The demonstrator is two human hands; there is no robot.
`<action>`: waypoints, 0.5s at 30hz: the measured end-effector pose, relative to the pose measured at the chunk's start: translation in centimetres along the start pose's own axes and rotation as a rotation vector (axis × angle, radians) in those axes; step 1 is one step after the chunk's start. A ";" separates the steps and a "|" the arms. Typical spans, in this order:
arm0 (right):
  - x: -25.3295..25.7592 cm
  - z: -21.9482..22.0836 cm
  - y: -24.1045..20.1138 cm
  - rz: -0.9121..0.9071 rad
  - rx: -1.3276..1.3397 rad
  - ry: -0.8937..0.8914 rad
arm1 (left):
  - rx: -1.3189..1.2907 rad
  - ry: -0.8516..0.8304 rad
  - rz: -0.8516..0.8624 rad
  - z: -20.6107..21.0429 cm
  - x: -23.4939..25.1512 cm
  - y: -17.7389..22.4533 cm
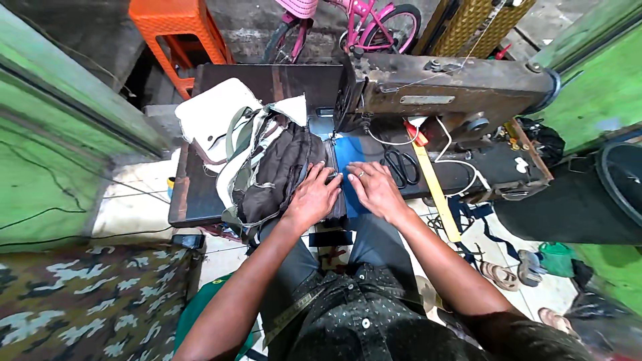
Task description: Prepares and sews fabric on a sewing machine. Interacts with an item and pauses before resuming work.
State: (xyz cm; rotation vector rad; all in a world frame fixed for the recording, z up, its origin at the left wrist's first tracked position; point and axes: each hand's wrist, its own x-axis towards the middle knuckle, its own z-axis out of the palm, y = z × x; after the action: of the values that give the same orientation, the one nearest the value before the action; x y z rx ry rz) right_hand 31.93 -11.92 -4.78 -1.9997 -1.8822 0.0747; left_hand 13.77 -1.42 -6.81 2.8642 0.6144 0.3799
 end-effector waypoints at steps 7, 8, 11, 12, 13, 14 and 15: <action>0.9 2.3 0.9 -0.034 -0.169 -0.026 | -0.017 -0.008 -0.009 -0.1 0.1 0.1; 0.8 2.4 0.9 -0.037 -0.186 -0.036 | -0.013 -0.008 -0.009 -0.1 0.1 0.1; 0.9 2.3 0.8 -0.041 -0.219 -0.059 | -0.001 -0.031 -0.023 -0.3 0.2 0.2; 1.1 2.3 0.8 -0.039 -0.228 -0.070 | 0.009 -0.043 -0.030 -0.4 0.3 0.2; 1.3 2.2 0.8 -0.039 -0.234 -0.077 | 0.017 -0.039 -0.030 -0.3 0.5 0.2; 1.4 2.2 0.8 -0.037 -0.242 -0.086 | 0.027 -0.034 -0.029 -0.3 0.5 0.1; 1.6 2.1 0.8 -0.034 -0.244 -0.098 | 0.034 -0.031 -0.029 -0.2 0.6 0.0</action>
State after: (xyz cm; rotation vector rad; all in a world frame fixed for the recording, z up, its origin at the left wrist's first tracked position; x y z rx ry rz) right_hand 32.22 -9.85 -6.63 -2.1559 -2.0732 -0.0716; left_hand 14.24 -1.13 -6.45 2.8840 0.6615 0.3239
